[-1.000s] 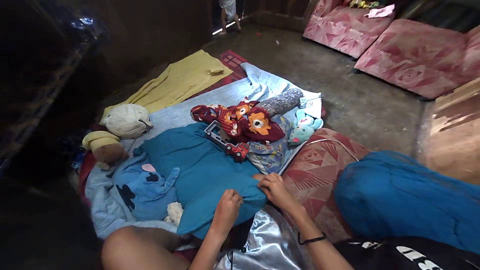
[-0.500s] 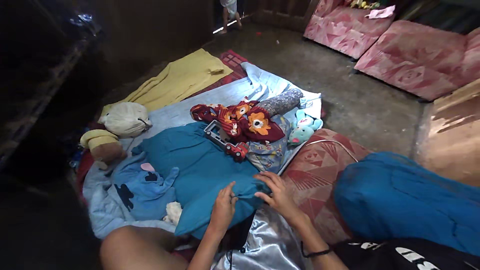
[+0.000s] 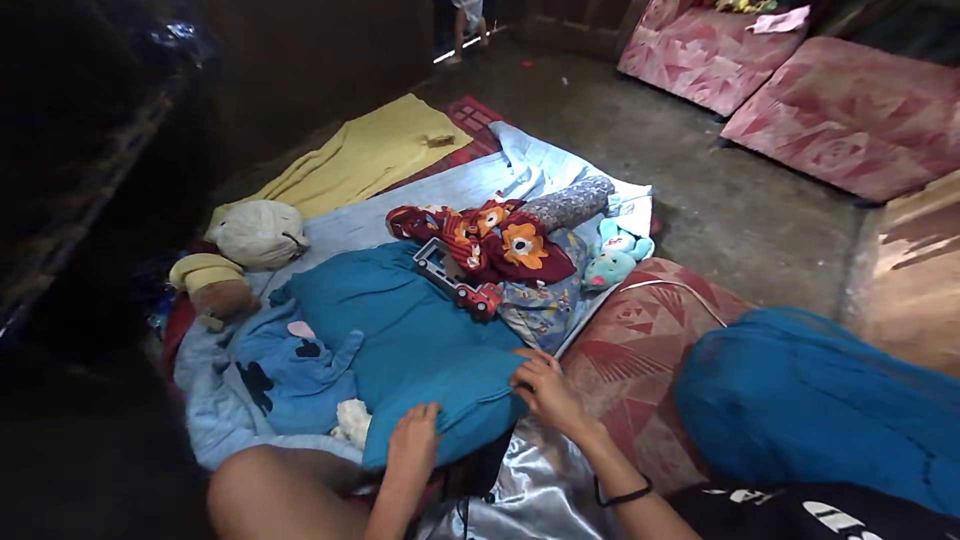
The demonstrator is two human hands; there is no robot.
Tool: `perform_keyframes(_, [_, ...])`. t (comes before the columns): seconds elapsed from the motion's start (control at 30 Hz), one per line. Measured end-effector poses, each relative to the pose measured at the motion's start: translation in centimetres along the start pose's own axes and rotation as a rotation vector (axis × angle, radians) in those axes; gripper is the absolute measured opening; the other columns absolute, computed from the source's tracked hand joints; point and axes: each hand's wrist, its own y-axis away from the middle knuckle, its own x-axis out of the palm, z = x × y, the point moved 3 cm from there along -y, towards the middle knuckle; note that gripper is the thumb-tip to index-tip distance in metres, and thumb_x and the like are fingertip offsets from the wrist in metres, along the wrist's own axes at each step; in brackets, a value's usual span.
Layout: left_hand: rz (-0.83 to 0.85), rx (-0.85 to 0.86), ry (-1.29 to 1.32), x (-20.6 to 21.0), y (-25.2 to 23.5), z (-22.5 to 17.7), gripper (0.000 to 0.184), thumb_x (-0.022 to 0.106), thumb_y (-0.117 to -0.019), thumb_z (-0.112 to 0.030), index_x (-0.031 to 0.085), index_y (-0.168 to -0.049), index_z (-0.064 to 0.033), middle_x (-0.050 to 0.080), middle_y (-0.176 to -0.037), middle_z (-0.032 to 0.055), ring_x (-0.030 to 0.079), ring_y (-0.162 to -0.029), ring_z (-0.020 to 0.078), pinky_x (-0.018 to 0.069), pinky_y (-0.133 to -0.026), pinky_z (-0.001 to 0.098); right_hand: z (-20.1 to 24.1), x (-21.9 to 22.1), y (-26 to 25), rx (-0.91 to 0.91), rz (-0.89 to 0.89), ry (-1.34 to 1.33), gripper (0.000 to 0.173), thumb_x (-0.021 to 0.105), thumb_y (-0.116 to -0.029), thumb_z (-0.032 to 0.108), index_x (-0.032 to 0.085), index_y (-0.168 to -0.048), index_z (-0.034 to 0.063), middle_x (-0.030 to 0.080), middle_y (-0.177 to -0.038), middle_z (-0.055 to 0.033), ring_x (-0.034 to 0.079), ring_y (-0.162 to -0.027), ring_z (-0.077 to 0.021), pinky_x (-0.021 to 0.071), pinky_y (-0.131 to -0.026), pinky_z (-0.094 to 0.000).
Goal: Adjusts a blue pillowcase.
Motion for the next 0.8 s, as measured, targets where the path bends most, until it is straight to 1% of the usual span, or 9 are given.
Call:
perform_keyframes(0.1, [-0.001,-0.08,0.008,-0.5,1.7,3.7,0.038,0.066,-0.0982,-0.009,0.061,-0.135,0.0001,0.064,-0.13,0.0262,0.06,-0.125,0.0439,0.0459,-0.106,0.057,-0.5,0.2,0.4,-0.007,-0.052,-0.019,0.009,0.071,-0.0852,-0.005,0.075,-0.093,-0.0056,0.074,-0.1,-0.0238,0.065,-0.113,-0.0484,0.0334,-0.111,-0.0701])
perform_keyframes(0.2, [-0.139,-0.033,0.101,-1.4,3.7,6.7,0.025,0.066,-0.098,-0.009,0.071,-0.118,0.0047,0.069,-0.117,0.0276,0.066,-0.112,0.0452,0.0492,-0.099,0.0591,-0.7,0.2,0.8,0.025,-0.048,-0.065,0.009,0.07,-0.0872,-0.005,0.075,-0.095,-0.0071,0.073,-0.098,-0.0248,0.068,-0.105,-0.0473,0.0341,-0.109,-0.0699])
perform_keyframes(0.3, [-0.341,0.08,0.183,-1.8,4.8,8.3,0.017,0.072,-0.0915,-0.005,0.074,-0.101,0.0092,0.07,-0.097,0.0286,0.069,-0.093,0.0457,0.0531,-0.087,0.0602,-0.8,0.2,0.9,-0.002,-0.081,-0.106,0.007,0.072,-0.0849,-0.004,0.075,-0.091,-0.007,0.074,-0.093,-0.0241,0.069,-0.099,-0.0461,0.0363,-0.106,-0.0698])
perform_keyframes(0.47, [-0.51,0.189,0.242,-2.6,5.8,9.1,0.01,0.077,-0.0796,0.006,0.073,-0.088,0.0097,0.07,-0.085,0.0239,0.069,-0.077,0.0376,0.0548,-0.075,0.0526,-0.8,-0.7,0.8,-0.026,-0.053,-0.127,0.006,0.074,-0.0838,-0.003,0.076,-0.088,-0.0062,0.074,-0.089,-0.0233,0.07,-0.095,-0.0441,0.0338,-0.108,-0.0701])
perform_keyframes(0.53, [-0.453,0.175,0.25,-2.8,6.2,9.1,0.009,0.076,-0.0805,0.006,0.073,-0.088,0.0094,0.07,-0.086,0.0237,0.068,-0.078,0.0362,0.0547,-0.076,0.0511,-0.7,-0.8,1.0,-0.039,-0.036,-0.134,0.006,0.074,-0.0839,-0.003,0.076,-0.088,-0.006,0.073,-0.088,-0.0226,0.07,-0.094,-0.043,0.0338,-0.109,-0.0688])
perform_keyframes(0.63, [-0.34,0.107,0.244,-3.1,6.3,8.6,0.01,0.074,-0.0841,0.006,0.072,-0.093,0.0099,0.069,-0.092,0.0256,0.067,-0.086,0.0381,0.053,-0.082,0.0521,-0.7,-0.6,1.2,-0.045,-0.041,-0.135,0.005,0.074,-0.0837,-0.004,0.076,-0.088,-0.006,0.073,-0.088,-0.0225,0.07,-0.095,-0.0428,0.0337,-0.109,-0.0688])
perform_keyframes(0.7, [-0.367,0.094,0.229,-3.1,6.2,8.1,0.015,0.076,-0.0831,0.005,0.073,-0.097,0.0092,0.068,-0.097,0.0285,0.066,-0.094,0.0439,0.0516,-0.088,0.0563,-0.7,-0.4,1.2,-0.045,-0.056,-0.127,0.005,0.073,-0.0834,-0.005,0.075,-0.087,-0.0066,0.073,-0.089,-0.023,0.07,-0.096,-0.0437,0.0336,-0.109,-0.0696])
perform_keyframes(0.73, [-0.411,0.113,0.234,-3.1,6.1,7.9,0.022,0.08,-0.0809,0.002,0.073,-0.101,0.0082,0.067,-0.104,0.0311,0.064,-0.103,0.0491,0.05,-0.093,0.0601,-0.8,-0.4,1.2,-0.045,-0.062,-0.121,0.005,0.073,-0.0834,-0.005,0.075,-0.087,-0.0067,0.073,-0.089,-0.0232,0.07,-0.096,-0.044,0.0343,-0.108,-0.0697])
perform_keyframes(0.8, [-0.513,0.177,0.235,-2.8,5.7,7.2,0.049,0.088,-0.0743,-0.009,0.071,-0.117,0.0054,0.061,-0.124,0.0342,0.057,-0.117,0.0562,0.0457,-0.098,0.0662,-0.8,-0.4,1.2,-0.042,-0.062,-0.115,0.005,0.073,-0.0835,-0.004,0.075,-0.087,-0.0068,0.073,-0.09,-0.0232,0.07,-0.096,-0.0442,0.0358,-0.107,-0.0692])
